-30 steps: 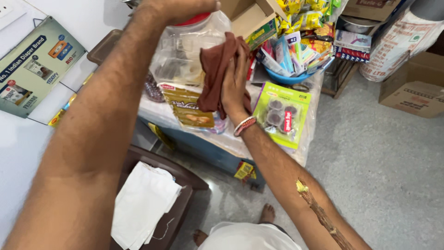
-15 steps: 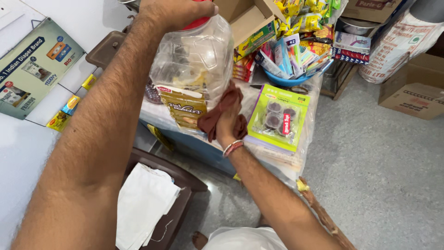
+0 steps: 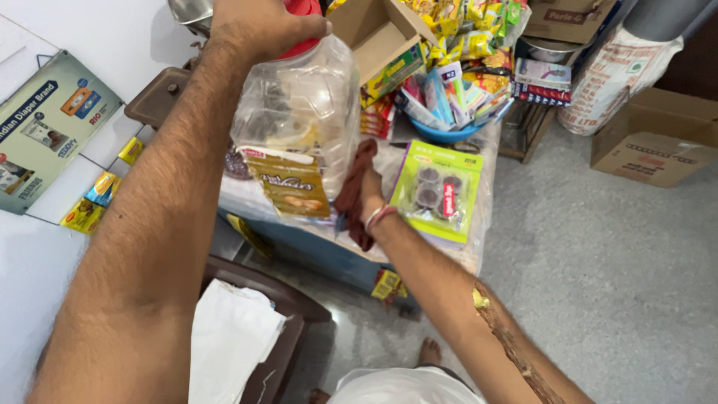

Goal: The person wipes the exterior of a small clear plastic jar and then a larger clear plastic jar with a red lid using a brown cloth. The jars are handled one at a time and placed back on the counter after wiping.

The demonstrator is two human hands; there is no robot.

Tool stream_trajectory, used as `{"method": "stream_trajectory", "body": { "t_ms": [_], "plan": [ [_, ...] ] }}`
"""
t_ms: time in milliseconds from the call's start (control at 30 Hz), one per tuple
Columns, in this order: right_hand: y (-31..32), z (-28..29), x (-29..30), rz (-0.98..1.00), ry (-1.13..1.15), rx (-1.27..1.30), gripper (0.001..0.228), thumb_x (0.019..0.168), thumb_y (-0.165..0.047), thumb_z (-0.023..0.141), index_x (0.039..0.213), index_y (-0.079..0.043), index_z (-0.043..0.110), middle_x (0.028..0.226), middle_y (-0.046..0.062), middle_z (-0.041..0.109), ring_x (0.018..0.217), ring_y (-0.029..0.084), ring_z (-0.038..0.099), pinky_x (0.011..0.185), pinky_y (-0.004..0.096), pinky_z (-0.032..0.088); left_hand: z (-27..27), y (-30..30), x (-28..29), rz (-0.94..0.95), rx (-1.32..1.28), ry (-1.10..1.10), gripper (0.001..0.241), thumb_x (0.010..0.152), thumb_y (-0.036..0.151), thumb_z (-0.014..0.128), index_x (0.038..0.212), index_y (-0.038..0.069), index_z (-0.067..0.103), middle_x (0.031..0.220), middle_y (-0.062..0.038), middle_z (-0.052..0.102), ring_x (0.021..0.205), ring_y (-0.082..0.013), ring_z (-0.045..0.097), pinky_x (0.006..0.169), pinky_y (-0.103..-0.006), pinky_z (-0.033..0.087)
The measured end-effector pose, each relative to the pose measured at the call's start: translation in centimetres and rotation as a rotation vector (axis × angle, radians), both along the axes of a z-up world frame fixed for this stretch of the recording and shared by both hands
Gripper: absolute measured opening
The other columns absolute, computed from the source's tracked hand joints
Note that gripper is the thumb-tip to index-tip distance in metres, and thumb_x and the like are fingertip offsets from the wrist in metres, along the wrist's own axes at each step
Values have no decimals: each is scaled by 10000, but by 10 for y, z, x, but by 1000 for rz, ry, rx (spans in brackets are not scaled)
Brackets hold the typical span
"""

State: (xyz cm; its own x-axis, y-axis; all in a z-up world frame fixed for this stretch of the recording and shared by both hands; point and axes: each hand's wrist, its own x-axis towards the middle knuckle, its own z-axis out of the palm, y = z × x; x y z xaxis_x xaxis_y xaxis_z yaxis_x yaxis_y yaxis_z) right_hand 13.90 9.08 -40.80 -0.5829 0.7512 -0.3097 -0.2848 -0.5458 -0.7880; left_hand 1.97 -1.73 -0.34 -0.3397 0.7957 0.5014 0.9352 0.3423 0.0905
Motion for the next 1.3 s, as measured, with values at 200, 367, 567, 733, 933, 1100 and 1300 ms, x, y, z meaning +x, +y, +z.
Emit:
{"method": "stream_trajectory", "body": {
  "t_ms": [200,367,567,733,933,1100,1300],
  "plan": [
    [15,132,-15,-29,219,276,526,1097,-425,434,1332,-4,644,1280,169,693,1134,275,632,988,365,499,4,-2,7,19,17,-27,639,762,676,766,1214,225,744,1227,-179,670,1119,-422,621,890,-539,488],
    [-21,217,10,-310,28,905,495,1112,-360,430,1423,-10,591,1441,187,573,1370,294,515,1163,370,375,8,-2,10,66,-40,-42,653,754,687,752,1242,254,728,1277,-185,623,1176,-445,582,930,-547,470],
    [-36,272,25,-315,12,1038,533,1057,-350,560,1478,-28,504,1532,210,491,1454,363,451,1233,427,323,10,-7,12,62,-46,-136,658,759,685,733,1254,253,716,1292,-120,675,1200,-360,624,1005,-511,486],
    [-70,256,36,-449,-43,1128,574,1075,-369,557,1506,-1,466,1582,245,419,1506,405,389,1271,453,278,17,-1,16,75,-49,-20,796,747,694,716,1323,152,637,1373,-157,610,1199,-460,565,902,-577,464],
    [-111,214,55,-455,-121,1043,600,1113,-395,480,1539,20,402,1604,295,341,1522,439,310,1270,472,230,26,6,25,404,-287,-90,941,724,820,673,1322,95,633,1269,-185,662,1154,-373,636,930,-534,498],
    [-128,214,58,-417,-142,991,639,1084,-421,498,1541,13,394,1597,288,362,1500,440,337,1265,481,256,24,-13,26,236,-169,-149,927,680,751,782,1314,83,670,1271,-218,680,1156,-369,663,976,-449,520],
    [-153,245,63,-520,-194,1313,715,1045,-361,604,1573,33,326,1621,292,278,1535,487,267,1300,557,192,34,-30,0,-45,-183,-334,974,555,638,848,1391,190,627,1343,-178,632,1194,-350,629,1011,-442,488]
  ]
}}
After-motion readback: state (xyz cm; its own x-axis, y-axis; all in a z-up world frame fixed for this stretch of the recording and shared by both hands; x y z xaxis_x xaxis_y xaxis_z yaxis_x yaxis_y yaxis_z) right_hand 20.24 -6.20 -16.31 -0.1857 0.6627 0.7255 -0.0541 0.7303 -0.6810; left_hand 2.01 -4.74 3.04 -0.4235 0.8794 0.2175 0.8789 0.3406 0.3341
